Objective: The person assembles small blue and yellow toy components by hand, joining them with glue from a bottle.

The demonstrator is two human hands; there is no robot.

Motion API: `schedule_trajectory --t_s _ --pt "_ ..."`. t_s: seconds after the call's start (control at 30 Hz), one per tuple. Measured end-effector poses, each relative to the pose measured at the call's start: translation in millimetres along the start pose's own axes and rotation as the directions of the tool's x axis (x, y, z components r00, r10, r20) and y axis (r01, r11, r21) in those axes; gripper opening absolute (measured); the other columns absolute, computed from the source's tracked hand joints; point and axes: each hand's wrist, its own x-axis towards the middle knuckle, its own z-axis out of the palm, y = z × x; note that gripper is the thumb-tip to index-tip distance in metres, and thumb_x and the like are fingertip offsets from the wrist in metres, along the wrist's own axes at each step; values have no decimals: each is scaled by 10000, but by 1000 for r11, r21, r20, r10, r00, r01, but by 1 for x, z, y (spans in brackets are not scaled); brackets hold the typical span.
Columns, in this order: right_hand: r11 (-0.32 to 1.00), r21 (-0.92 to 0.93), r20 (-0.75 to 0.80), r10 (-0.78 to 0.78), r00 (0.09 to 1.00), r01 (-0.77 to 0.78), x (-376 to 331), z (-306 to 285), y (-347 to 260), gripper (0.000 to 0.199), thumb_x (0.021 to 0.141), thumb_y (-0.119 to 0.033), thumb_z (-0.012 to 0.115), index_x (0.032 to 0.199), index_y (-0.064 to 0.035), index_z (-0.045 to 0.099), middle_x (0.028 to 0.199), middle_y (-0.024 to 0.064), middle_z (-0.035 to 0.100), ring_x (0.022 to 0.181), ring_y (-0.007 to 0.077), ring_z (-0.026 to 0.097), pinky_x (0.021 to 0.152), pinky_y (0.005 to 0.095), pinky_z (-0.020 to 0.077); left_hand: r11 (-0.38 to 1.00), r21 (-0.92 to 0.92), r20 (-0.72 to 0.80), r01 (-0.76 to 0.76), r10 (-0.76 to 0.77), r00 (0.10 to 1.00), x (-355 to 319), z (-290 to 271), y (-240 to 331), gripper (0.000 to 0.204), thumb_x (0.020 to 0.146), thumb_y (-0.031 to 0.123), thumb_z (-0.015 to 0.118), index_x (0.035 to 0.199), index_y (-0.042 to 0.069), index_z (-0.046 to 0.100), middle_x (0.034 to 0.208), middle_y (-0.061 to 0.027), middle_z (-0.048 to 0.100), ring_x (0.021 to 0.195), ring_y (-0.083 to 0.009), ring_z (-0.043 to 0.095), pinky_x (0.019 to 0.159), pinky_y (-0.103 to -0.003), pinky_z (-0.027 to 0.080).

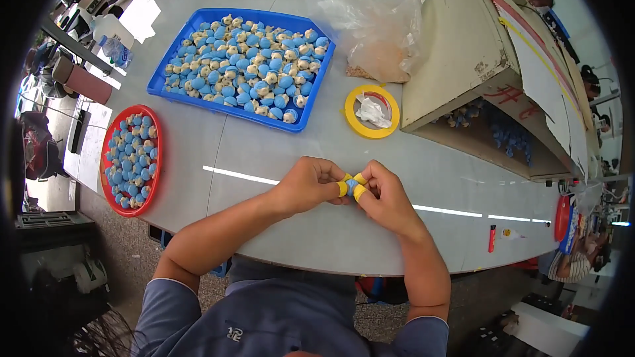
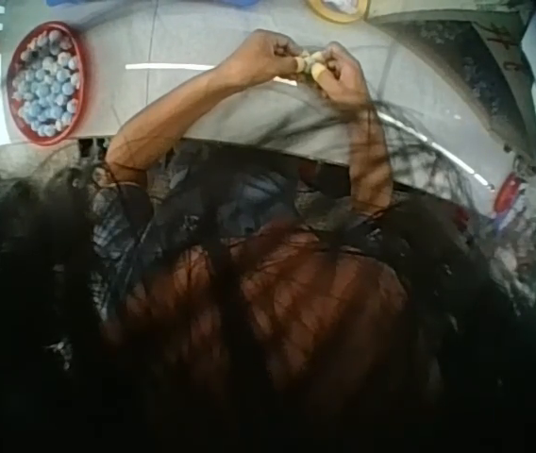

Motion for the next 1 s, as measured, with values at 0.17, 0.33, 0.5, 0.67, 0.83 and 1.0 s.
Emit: schedule_trajectory --t_s 0.17,0.33,0.5,0.67,0.83,1.0 --pt "1000 23 -24 -12 1000 12 0 -1 5 118 793 25 511 881 -27 452 696 9 520 548 32 448 446 207 339 1000 -13 -6 4 -4 1000 0 2 3 171 833 -6 608 963 -117 596 893 -152 659 788 -181 680 714 -267 572" --pt "999 29 -32 -20 999 21 1 0 6 120 794 22 514 880 -31 450 684 4 518 544 30 440 443 208 336 1000 -30 1 -7 7 1000 1 0 -2 172 835 -10 601 971 -116 593 902 -153 656 805 -182 679 716 -267 572" --pt "999 40 -28 -3 1000 4 1 0 4 121 795 21 515 879 -34 448 685 3 517 544 28 438 443 206 335 999 -32 7 -4 4 1000 2 0 -2 170 837 -16 595 977 -113 590 911 -155 654 810 -184 678 719 -267 573" --pt "999 32 -32 8 999 -7 1 0 4 119 793 4 522 881 -33 451 687 1 517 547 28 436 444 207 338 999 -51 12 2 -1 1000 0 0 1 178 839 -15 591 983 -118 582 912 -163 652 808 -186 678 721 -270 572" --pt "999 34 -36 0 999 1 1 -1 6 117 792 -3 522 883 -33 455 693 5 519 554 30 439 450 208 345 999 -31 13 -8 8 1000 1 0 0 179 838 -15 591 982 -121 580 915 -168 652 804 -188 678 719 -268 571" --pt "1000 25 -33 1 999 0 2 -1 5 113 796 -10 523 883 -34 455 696 6 517 558 31 441 452 207 352 1000 -25 9 -1 1 1000 1 0 0 184 836 -18 590 987 -122 577 919 -168 652 807 -190 678 719 -268 572"
